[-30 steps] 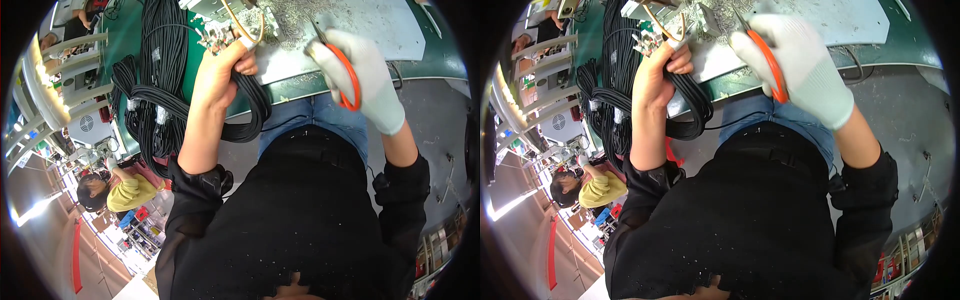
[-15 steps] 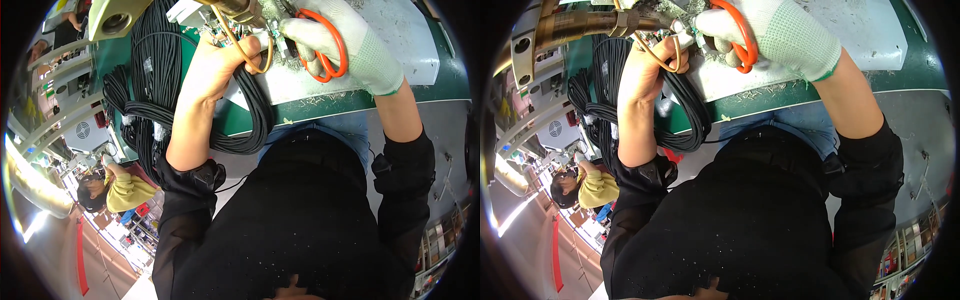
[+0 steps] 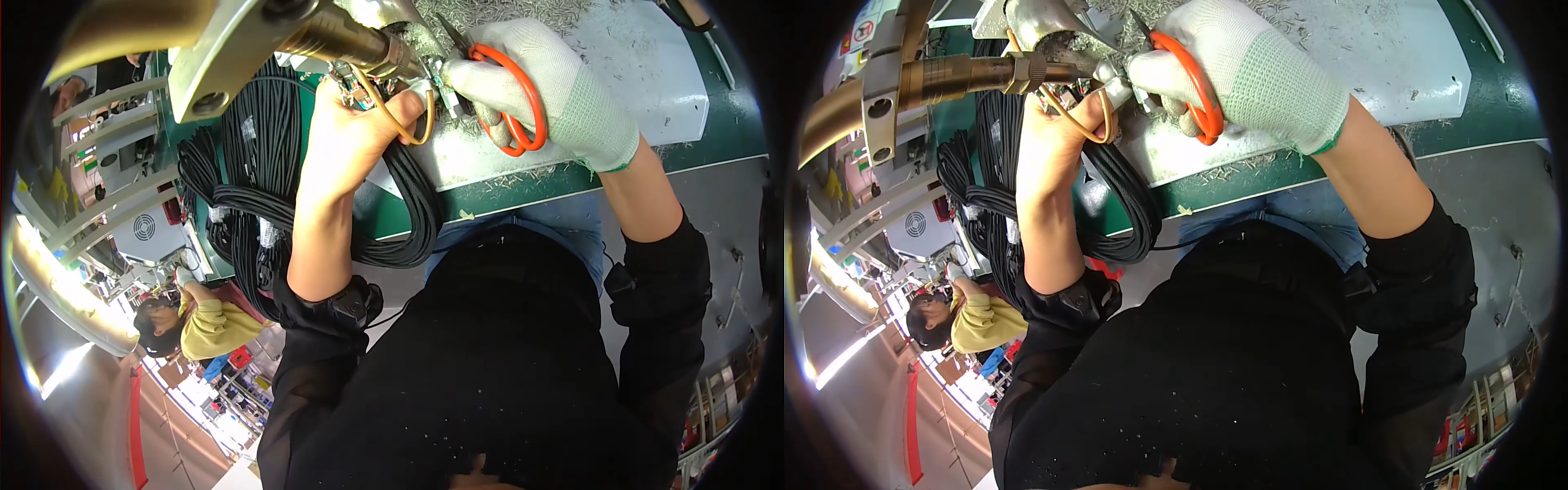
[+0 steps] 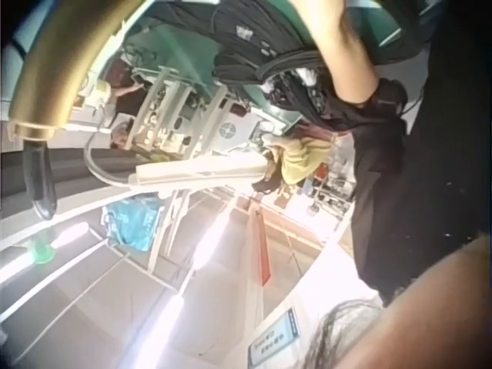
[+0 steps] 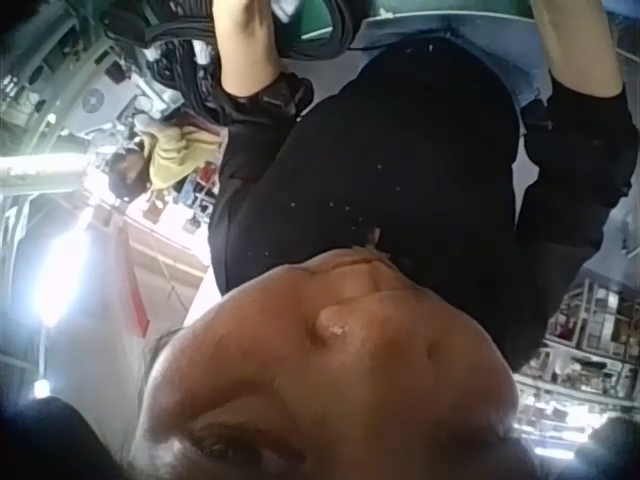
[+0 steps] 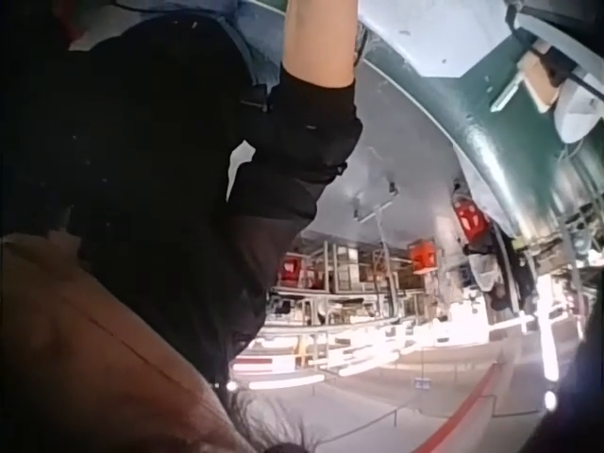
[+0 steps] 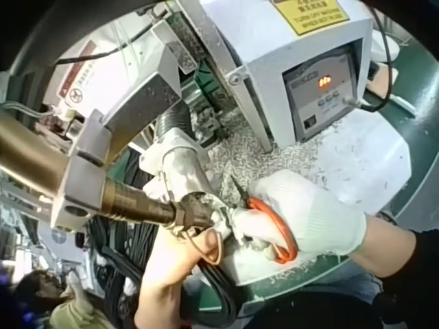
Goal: The person cuts a bundle of cables using shears, then repeatedly picks up individual cables to trim the wire ends and press them into a machine.
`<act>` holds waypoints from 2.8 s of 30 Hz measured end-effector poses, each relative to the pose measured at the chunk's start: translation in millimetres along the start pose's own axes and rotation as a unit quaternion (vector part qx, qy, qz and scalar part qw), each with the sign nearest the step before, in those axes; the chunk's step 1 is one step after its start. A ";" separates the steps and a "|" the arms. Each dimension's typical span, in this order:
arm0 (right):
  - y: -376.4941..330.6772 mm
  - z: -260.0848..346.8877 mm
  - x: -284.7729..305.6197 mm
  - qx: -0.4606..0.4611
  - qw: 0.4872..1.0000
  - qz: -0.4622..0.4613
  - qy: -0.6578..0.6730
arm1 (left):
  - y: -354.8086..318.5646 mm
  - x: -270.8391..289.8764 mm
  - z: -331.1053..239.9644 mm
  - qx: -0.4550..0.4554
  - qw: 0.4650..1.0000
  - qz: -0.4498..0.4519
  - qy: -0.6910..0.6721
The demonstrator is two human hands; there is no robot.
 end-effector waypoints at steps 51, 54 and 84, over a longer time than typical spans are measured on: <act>-84.2 19.8 -1.3 -0.024 0.996 -0.054 0.066 | -73.8 -28.2 0.8 0.028 0.996 -0.009 -0.086; -56.1 13.9 -8.0 0.017 0.996 -0.077 -0.042 | -53.7 -20.2 8.3 0.035 0.999 0.034 -0.022; -4.0 1.6 -2.7 0.285 0.930 -0.007 -0.233 | 0.6 -1.0 -1.5 0.032 0.999 -0.018 -0.025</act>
Point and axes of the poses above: each hand's wrist, its own y-axis towards the middle knuckle, its own x-axis out of the back of the hand, z = x × y, the point moved 3 cm from there along y, towards the middle knuckle, and after that the axes turned 4 degrees about x, right-handed, at the moved point
